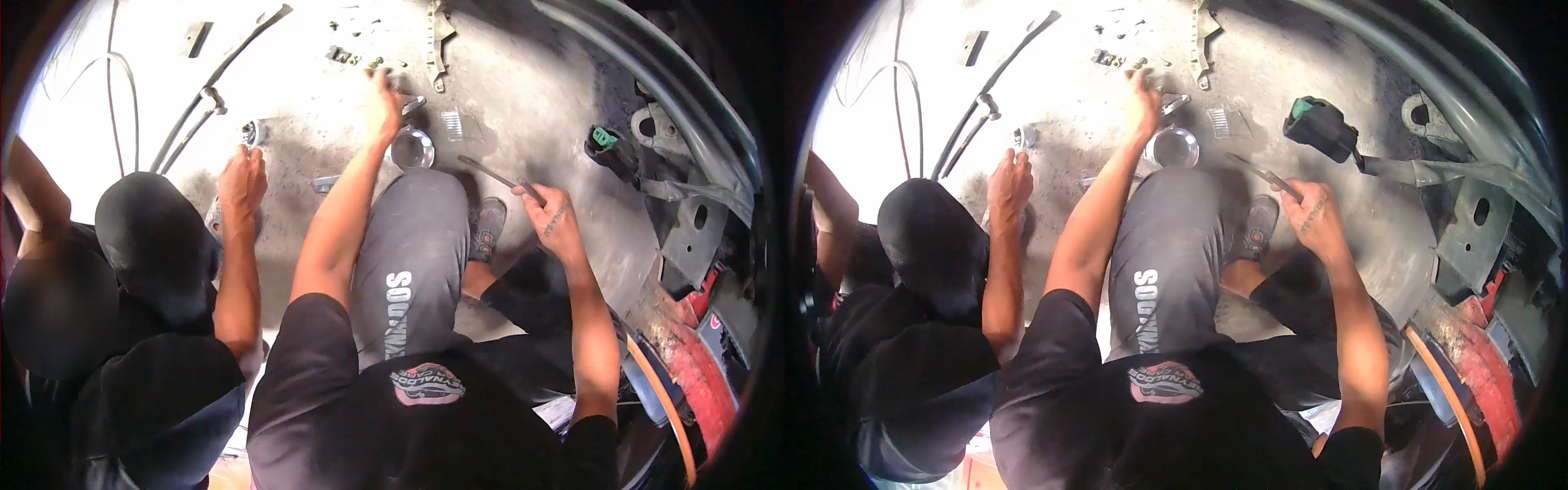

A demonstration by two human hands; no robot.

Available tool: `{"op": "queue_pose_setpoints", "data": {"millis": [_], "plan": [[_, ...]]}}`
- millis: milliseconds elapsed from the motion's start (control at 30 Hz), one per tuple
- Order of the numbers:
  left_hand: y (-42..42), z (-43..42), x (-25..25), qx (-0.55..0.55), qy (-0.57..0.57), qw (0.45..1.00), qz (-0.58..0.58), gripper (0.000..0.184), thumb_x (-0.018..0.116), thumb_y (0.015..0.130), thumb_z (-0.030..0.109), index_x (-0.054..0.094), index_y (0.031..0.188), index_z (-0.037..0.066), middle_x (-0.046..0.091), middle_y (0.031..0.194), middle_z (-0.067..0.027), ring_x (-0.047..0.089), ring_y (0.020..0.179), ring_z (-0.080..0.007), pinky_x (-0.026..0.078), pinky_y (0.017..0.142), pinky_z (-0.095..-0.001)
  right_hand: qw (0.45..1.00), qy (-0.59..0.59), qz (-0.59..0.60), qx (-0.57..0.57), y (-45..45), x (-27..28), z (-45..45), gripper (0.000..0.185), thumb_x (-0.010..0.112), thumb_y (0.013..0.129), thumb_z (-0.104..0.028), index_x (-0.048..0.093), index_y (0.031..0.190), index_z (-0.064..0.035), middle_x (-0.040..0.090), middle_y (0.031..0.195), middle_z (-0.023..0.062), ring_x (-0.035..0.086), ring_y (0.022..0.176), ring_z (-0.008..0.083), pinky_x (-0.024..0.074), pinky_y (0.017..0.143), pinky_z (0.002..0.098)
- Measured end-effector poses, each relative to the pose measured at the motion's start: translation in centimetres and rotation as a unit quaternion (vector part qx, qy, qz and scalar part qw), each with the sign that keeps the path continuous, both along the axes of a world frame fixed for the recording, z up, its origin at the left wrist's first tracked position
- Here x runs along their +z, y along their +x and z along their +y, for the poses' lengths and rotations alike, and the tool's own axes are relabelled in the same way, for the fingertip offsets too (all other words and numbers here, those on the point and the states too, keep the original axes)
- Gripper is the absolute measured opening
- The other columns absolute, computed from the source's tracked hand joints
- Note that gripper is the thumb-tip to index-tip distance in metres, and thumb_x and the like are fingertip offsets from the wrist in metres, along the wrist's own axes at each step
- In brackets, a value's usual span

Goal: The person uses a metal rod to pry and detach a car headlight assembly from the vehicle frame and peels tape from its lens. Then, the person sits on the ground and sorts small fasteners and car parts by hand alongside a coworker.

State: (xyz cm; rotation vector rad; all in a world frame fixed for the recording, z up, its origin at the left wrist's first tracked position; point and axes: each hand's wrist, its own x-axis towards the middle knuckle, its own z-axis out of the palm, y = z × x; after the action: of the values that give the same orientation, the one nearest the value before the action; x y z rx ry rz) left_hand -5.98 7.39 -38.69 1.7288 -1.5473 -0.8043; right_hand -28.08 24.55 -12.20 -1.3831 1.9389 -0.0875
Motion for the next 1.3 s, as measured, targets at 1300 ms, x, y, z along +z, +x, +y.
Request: {"op": "queue_pose_setpoints", "data": {"millis": [1300], "plan": [[-1.5,-5.9,-1.8,-0.257,-0.089,0.942,-0.197,0.024,0.057,0.091,0.012,0.071,0.107,0.002,0.067,0.118,-0.0187,0.065,0.108,-0.0379,0.054,0.092,-0.049,0.999,0.01,0.034,-0.016,2.4,0.3,0.2,0.023,0.06,0.092,-0.012,0.073,0.105,0.0024,0.069,0.081,0.0246,0.069,0.076,0.0419,0.0528,0.072,0.0431]]}}
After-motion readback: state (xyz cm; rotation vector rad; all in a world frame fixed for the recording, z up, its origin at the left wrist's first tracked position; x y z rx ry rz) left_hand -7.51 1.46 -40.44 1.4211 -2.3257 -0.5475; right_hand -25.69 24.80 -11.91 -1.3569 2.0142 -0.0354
